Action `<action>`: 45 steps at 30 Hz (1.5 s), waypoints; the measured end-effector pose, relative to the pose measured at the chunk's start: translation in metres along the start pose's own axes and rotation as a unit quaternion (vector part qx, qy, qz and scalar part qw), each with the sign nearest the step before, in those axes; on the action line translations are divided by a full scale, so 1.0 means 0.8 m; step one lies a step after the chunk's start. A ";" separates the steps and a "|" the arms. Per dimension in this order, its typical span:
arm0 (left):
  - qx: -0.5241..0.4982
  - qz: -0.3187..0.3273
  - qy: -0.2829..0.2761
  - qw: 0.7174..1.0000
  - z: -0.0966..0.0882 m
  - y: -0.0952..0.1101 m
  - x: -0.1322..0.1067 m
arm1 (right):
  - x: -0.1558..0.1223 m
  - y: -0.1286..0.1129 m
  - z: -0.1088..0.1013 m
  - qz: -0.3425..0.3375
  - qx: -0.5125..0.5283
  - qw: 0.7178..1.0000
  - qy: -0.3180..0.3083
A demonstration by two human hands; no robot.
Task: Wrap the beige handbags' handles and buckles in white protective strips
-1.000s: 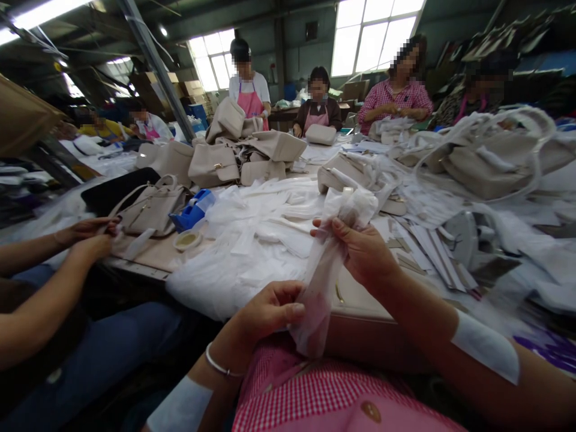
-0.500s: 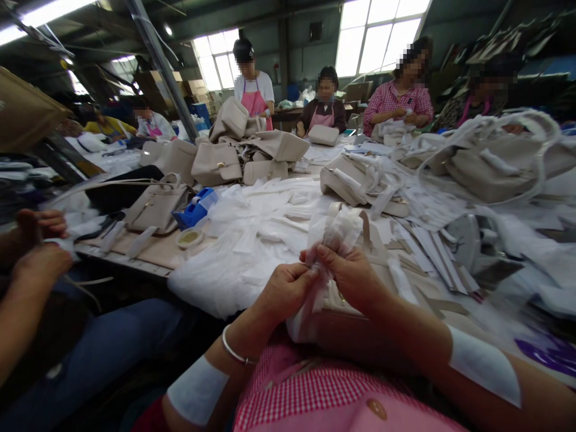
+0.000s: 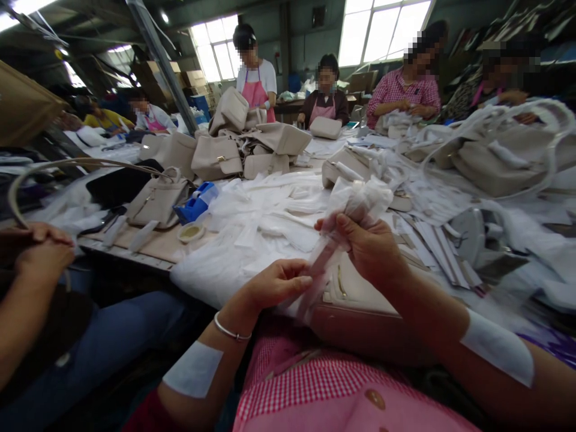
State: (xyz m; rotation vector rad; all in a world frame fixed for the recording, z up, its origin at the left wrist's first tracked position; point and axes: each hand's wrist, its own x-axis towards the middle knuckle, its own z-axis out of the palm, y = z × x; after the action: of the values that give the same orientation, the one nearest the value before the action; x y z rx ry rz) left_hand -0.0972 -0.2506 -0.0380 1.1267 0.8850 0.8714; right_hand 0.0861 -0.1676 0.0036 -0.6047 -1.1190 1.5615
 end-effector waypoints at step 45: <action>0.121 0.017 0.119 0.985 0.014 -0.023 -0.008 | -0.011 0.020 -0.004 0.041 -0.081 0.996 -0.012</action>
State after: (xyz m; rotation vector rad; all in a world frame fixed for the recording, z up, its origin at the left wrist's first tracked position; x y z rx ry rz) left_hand -0.0875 -0.2640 -0.0527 1.2664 1.1957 0.9580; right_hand 0.0844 -0.1747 -0.0139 -0.7495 -1.2608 1.5603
